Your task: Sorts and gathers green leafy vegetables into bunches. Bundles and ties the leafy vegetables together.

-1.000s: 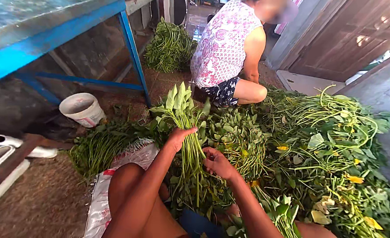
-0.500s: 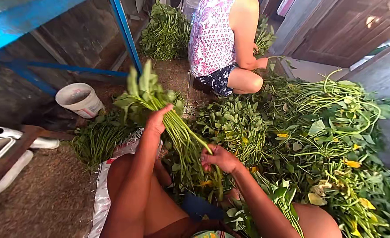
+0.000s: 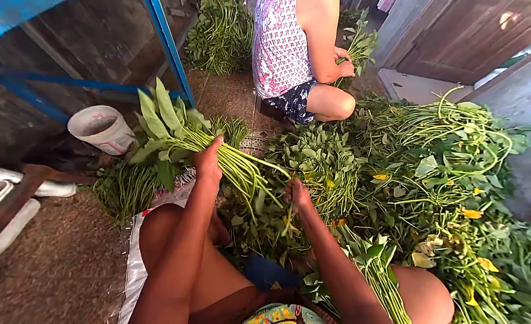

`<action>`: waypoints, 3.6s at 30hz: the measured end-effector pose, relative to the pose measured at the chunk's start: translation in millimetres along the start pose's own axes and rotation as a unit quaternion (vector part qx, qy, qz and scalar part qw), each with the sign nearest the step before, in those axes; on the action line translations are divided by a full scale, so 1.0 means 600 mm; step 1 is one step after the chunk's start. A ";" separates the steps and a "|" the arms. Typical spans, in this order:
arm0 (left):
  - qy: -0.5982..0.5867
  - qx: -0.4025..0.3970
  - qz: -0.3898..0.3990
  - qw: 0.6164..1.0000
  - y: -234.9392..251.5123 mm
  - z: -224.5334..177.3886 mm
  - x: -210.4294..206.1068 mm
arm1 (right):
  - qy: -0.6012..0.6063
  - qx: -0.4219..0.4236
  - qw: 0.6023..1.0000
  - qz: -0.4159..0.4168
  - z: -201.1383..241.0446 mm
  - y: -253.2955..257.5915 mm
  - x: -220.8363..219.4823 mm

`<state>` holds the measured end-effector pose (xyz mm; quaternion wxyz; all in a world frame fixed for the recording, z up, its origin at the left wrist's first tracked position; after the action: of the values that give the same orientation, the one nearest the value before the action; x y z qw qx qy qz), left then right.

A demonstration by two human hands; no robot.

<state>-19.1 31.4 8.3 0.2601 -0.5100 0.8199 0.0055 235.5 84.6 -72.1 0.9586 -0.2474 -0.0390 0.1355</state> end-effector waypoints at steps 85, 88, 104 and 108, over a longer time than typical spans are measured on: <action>0.251 0.185 0.279 0.908 -0.108 0.155 -0.125 | -0.622 0.104 0.775 -0.034 0.162 -0.013 0.020; 0.274 0.235 0.260 0.895 -0.103 0.156 -0.108 | -0.642 0.143 0.753 0.002 0.160 -0.056 -0.026; 0.096 0.133 0.177 0.971 -0.034 0.059 -0.057 | -0.441 0.148 0.872 0.153 0.074 -0.089 0.025; 0.113 0.146 0.221 0.958 -0.053 0.072 -0.054 | -0.212 0.148 0.933 0.249 0.096 -0.081 0.013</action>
<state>36.9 54.8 -6.8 0.2298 -0.2703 0.9279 -0.1143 246.5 72.7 1.8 0.8892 -0.0703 -0.1585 0.4233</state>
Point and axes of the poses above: each hand's wrist, its own y-axis towards the middle knuckle, its own x-axis out of the back of the hand, z = x × y, the point moved 3 cm from there along y, towards the middle knuckle, and after that the axes turned 7 degrees about -y, right-handed, at the moved point
